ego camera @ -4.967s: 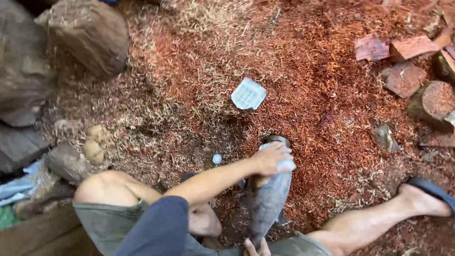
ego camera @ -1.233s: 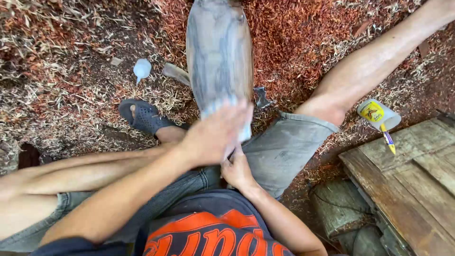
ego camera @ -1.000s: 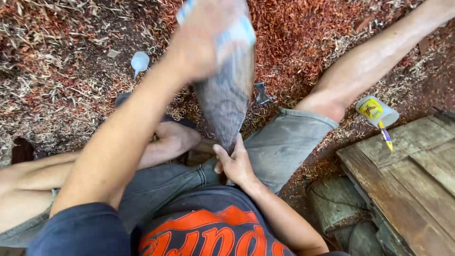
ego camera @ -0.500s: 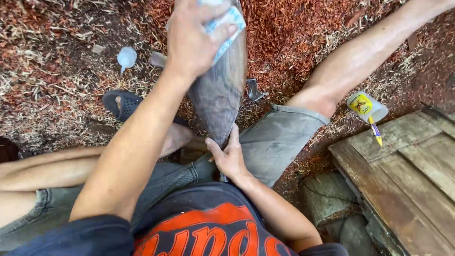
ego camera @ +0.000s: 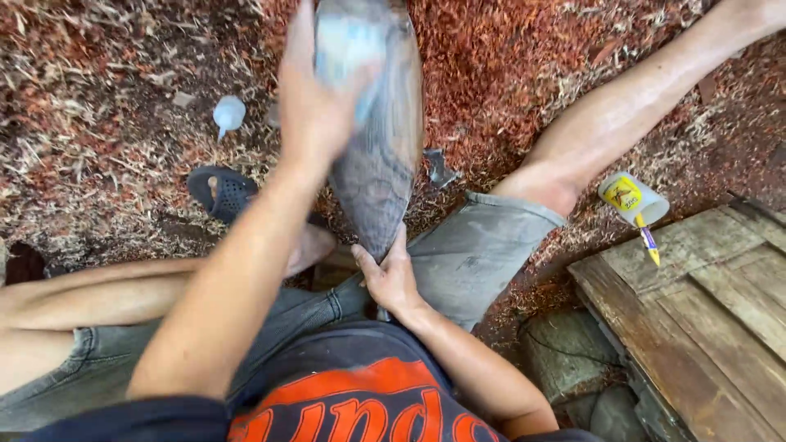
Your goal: Applying a finish or adhesive to a wooden decorative object and wiping it down.
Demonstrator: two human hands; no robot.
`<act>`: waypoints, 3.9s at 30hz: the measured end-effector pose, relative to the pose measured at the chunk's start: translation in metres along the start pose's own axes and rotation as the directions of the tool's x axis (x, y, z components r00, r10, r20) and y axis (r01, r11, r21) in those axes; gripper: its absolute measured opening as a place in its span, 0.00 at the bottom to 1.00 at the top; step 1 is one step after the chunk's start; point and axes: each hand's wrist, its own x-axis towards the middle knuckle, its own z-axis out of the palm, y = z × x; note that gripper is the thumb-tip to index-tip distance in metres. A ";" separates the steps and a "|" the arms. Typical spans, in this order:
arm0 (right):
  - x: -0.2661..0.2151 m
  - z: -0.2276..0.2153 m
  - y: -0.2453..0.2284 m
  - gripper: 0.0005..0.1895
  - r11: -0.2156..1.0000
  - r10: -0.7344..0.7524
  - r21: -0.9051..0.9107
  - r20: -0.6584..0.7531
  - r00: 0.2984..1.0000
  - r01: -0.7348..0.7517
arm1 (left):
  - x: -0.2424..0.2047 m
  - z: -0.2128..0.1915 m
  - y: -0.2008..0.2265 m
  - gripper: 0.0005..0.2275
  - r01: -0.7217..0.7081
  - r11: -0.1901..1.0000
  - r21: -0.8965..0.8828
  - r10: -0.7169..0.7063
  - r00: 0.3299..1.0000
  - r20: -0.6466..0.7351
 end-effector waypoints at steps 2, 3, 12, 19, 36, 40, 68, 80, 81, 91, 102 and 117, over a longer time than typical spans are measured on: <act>0.003 0.001 0.007 0.38 1.000 -0.011 -0.009 0.000 1.000 0.011 | -0.029 -0.001 -0.008 0.39 -0.095 0.992 0.078 0.096 0.995 -0.012; 0.004 0.001 0.014 0.36 0.976 -0.209 -0.068 -0.034 0.977 0.207 | -0.048 -0.003 -0.007 0.41 -0.061 0.992 0.107 0.062 0.998 -0.009; 0.000 0.004 0.015 0.37 0.999 -0.018 0.048 0.007 1.000 0.017 | 0.028 0.000 0.019 0.41 0.232 0.967 -0.107 -0.228 0.972 0.049; 0.007 0.002 0.022 0.36 0.996 -0.077 0.048 0.010 0.997 0.076 | -0.079 0.004 -0.020 0.43 -0.051 0.999 0.005 0.051 0.996 -0.070; 0.007 0.000 0.016 0.34 0.981 -0.196 0.008 0.002 0.981 0.196 | -0.002 0.005 -0.009 0.32 -0.420 0.825 0.378 0.350 0.905 0.242; 0.001 -0.002 0.003 0.37 1.000 -0.017 0.006 0.002 1.000 0.017 | 0.044 -0.002 0.007 0.27 -0.462 0.798 0.387 0.269 0.848 0.456; 0.012 -0.010 0.015 0.27 0.968 0.041 0.240 0.140 0.989 -0.074 | 0.036 -0.009 -0.029 0.21 -0.719 0.656 0.230 0.527 0.655 0.542; 0.011 -0.008 0.040 0.16 0.814 0.128 0.490 0.372 0.919 -0.312 | 0.058 0.006 0.018 0.15 -0.813 0.461 0.355 0.535 0.574 0.621; 0.013 -0.008 0.039 0.14 0.813 0.094 0.505 0.378 0.921 -0.290 | 0.034 0.000 0.040 0.22 -0.699 0.590 0.403 0.284 0.648 0.707; 0.004 -0.030 0.018 0.44 0.739 -0.366 0.531 -0.198 0.909 0.414 | 0.045 -0.007 0.024 0.23 -0.579 0.776 0.251 0.257 0.653 0.713; 0.017 -0.073 -0.025 0.32 0.431 -0.874 -0.156 -0.319 0.367 0.889 | -0.100 0.015 -0.007 0.19 -0.922 0.358 0.148 0.395 0.293 0.870; 0.149 -0.047 -0.086 0.36 0.413 -0.882 -0.302 0.105 0.460 0.859 | -0.202 -0.001 -0.062 0.17 0.789 0.219 -0.575 -0.489 0.598 0.635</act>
